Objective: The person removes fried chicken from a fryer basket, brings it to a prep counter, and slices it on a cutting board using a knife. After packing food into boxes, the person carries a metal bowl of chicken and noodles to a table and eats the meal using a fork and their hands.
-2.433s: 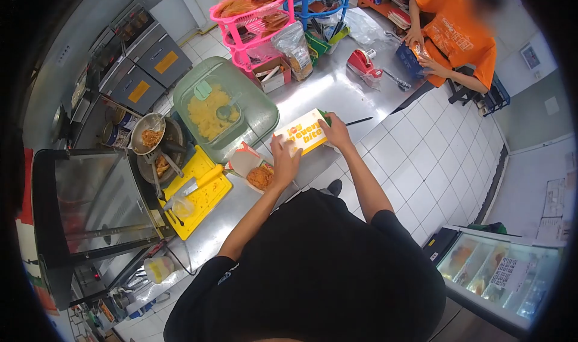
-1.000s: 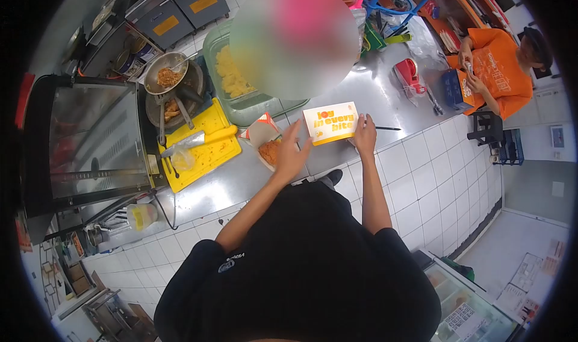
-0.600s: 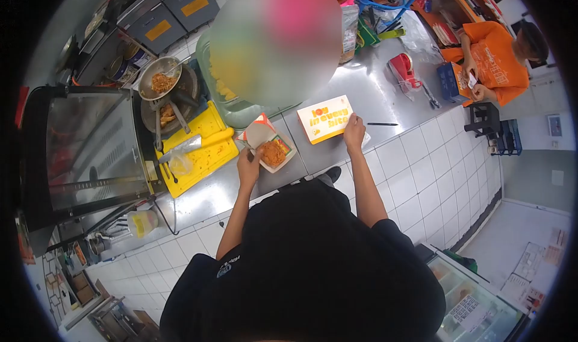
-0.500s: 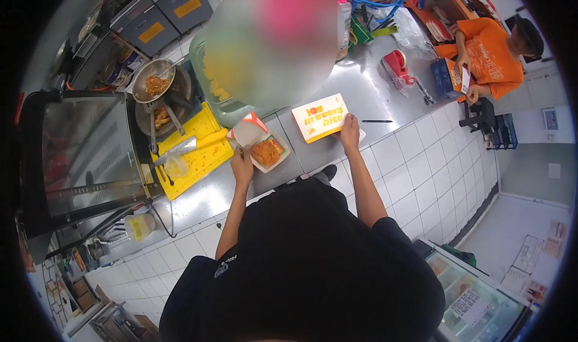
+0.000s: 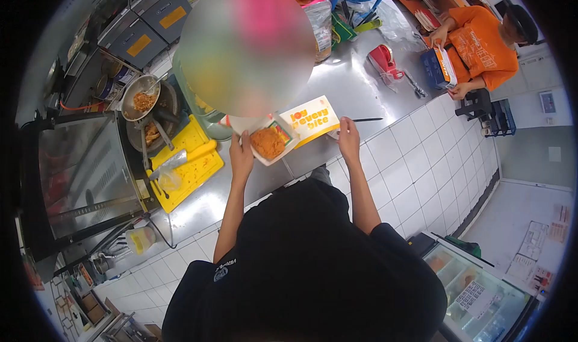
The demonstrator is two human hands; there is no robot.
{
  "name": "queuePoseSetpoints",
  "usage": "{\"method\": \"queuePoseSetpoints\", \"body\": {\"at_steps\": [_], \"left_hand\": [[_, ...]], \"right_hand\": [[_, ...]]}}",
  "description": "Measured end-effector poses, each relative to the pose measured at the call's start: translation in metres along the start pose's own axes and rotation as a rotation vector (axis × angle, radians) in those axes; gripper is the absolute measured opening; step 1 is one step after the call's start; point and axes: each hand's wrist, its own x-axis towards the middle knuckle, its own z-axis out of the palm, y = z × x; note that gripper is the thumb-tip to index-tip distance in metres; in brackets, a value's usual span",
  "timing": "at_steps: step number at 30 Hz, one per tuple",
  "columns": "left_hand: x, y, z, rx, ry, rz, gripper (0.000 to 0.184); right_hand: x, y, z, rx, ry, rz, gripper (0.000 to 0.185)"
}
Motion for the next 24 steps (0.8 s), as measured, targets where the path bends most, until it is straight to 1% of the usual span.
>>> {"method": "queuePoseSetpoints", "body": {"at_steps": [1,2,3,4,5,7,8,9,11,12,13,14,15,17,19,21,22,24], "left_hand": [[0.006,0.003,0.012,-0.007,-0.051,0.009,0.028],[0.012,0.003,0.026,-0.005,-0.049,0.001,0.028],[0.021,0.003,0.04,0.088,-0.122,-0.008,0.029],[0.026,0.003,0.054,0.18,-0.193,-0.016,0.031],[0.022,-0.001,0.065,0.184,-0.187,-0.02,0.031],[0.02,-0.005,0.088,0.179,-0.164,0.091,0.035],[0.012,0.009,0.093,0.294,-0.145,-0.027,0.043],[0.002,0.0,0.098,0.301,-0.15,-0.022,0.043],[-0.012,-0.034,0.107,0.318,-0.013,0.017,0.049],[-0.019,-0.03,0.112,0.319,-0.027,0.017,0.049],[-0.027,-0.026,0.118,0.178,-0.066,-0.105,0.051],[-0.031,-0.02,0.125,0.036,-0.103,-0.224,0.053],[-0.032,-0.015,0.134,0.037,-0.116,-0.226,0.053],[-0.031,-0.004,0.151,0.083,-0.037,-0.237,0.051],[-0.022,0.009,0.162,0.09,-0.052,-0.225,0.051],[-0.013,0.013,0.174,0.128,-0.036,-0.23,0.05],[-0.007,0.015,0.18,0.123,-0.075,-0.242,0.054],[0.005,0.023,0.196,0.125,-0.061,-0.231,0.053]], "right_hand": [[0.005,-0.001,-0.003,0.081,-0.099,0.073,0.049],[0.015,0.005,-0.007,0.113,-0.233,0.142,0.049],[0.021,0.01,-0.009,0.11,-0.24,0.142,0.049],[0.028,0.014,-0.009,0.164,-0.313,0.192,0.049],[0.032,0.02,-0.01,0.219,-0.386,0.245,0.048],[0.043,0.026,-0.013,0.31,-0.476,0.334,0.048],[0.047,0.029,-0.013,0.32,-0.505,0.34,0.049],[0.05,0.035,-0.012,0.329,-0.533,0.351,0.05],[0.058,0.045,-0.011,0.415,-0.596,0.373,0.051],[0.063,0.046,-0.011,0.43,-0.64,0.394,0.05],[0.067,0.048,-0.014,0.433,-0.628,0.405,0.05],[0.072,0.044,-0.018,0.438,-0.699,0.43,0.049],[0.077,0.039,-0.021,0.444,-0.769,0.452,0.048],[0.084,0.029,-0.03,0.447,-0.779,0.46,0.048],[0.094,0.023,-0.032,0.451,-0.802,0.463,0.048],[0.108,0.017,-0.033,0.433,-0.774,0.45,0.047],[0.117,0.015,-0.033,0.423,-0.764,0.44,0.046],[0.134,0.014,-0.03,0.437,-0.729,0.43,0.045]]}}
